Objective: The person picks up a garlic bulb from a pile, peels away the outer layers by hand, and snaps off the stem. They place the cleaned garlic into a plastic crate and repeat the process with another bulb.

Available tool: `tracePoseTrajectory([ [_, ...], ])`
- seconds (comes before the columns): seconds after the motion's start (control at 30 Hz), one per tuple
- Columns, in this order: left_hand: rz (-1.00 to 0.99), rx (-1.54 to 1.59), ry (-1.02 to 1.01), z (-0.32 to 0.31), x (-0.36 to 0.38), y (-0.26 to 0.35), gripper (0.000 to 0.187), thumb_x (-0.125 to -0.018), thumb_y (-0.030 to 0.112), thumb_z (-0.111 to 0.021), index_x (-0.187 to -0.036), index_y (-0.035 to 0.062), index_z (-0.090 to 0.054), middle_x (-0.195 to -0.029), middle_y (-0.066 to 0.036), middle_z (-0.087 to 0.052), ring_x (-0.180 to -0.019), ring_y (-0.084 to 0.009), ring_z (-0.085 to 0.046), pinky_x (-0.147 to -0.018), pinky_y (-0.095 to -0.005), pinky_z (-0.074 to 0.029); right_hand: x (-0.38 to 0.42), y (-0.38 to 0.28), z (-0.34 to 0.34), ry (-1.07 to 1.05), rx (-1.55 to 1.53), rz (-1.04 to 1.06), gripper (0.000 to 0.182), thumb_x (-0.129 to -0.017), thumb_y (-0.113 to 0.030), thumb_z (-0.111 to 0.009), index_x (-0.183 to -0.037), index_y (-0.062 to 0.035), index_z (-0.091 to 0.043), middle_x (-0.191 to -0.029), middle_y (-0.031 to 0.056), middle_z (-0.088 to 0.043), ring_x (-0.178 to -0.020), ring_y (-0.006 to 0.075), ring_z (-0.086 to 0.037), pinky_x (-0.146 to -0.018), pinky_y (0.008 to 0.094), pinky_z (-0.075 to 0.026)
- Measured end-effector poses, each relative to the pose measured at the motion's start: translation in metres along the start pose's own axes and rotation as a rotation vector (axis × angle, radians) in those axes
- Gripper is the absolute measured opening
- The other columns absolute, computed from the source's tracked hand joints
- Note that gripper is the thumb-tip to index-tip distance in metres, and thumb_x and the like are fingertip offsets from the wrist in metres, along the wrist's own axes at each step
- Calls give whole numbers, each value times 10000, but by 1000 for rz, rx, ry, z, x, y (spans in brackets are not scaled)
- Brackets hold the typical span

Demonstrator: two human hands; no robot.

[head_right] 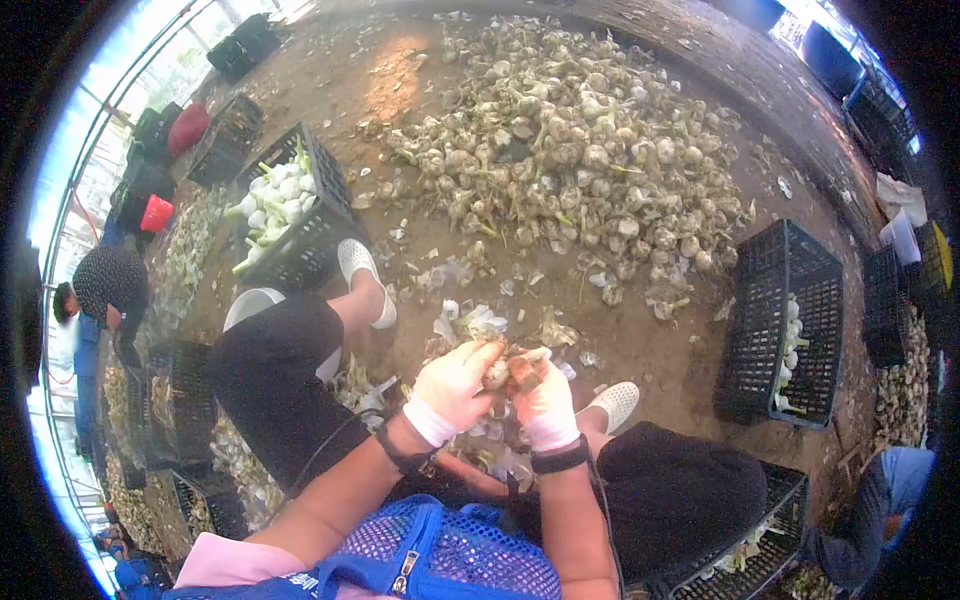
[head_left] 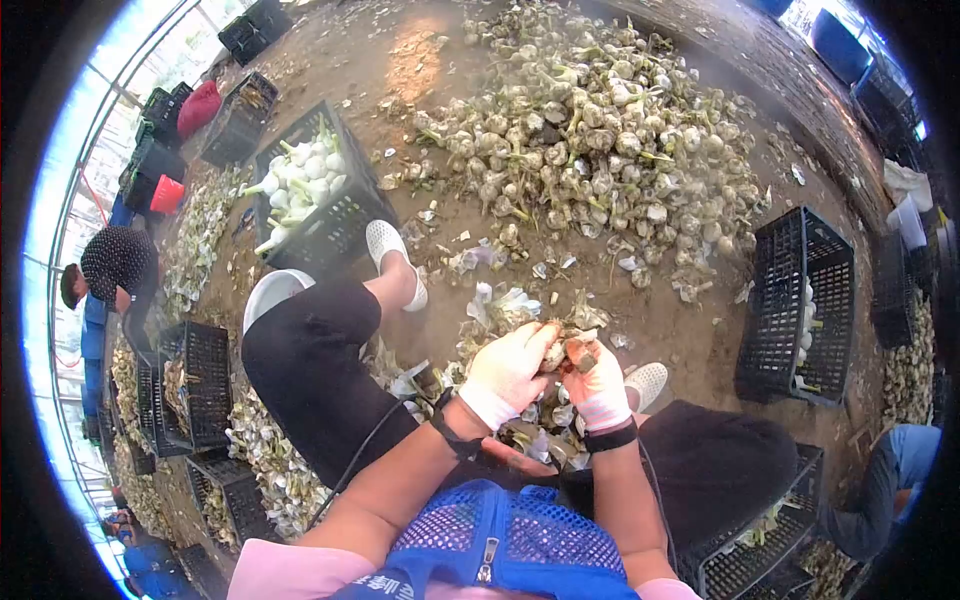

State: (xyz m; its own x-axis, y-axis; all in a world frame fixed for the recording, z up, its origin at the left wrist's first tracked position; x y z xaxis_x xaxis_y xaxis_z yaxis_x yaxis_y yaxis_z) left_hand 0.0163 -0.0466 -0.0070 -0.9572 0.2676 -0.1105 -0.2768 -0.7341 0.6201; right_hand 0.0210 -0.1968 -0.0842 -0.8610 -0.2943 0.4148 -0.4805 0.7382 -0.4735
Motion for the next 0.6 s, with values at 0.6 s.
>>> tracePoseTrajectory([
  [0.6, 618, 1571, -156, -20, 15, -40, 536, -872, 454, -538, -1209, 47, -447, -998, -88, -587, -822, -168, -585, -545, -286, -495, 21, -5, -28, 43, 650, 213, 239, -743, 57, -571, -974, 1, -592, -873, 45, -622, -781, 102, -564, -694, 224, -450],
])
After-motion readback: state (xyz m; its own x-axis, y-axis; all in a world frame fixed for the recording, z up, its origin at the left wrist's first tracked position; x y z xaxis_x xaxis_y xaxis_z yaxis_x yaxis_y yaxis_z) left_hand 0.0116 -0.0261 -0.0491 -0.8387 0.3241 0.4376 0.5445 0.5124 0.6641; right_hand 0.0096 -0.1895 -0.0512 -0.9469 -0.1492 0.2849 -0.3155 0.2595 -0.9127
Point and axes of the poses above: each hand's wrist, its own x-axis away from the middle knuckle, its own z-axis out of the back of the hand, y = z × x, the point moved 1 cm from there along -x, towards the middle knuckle
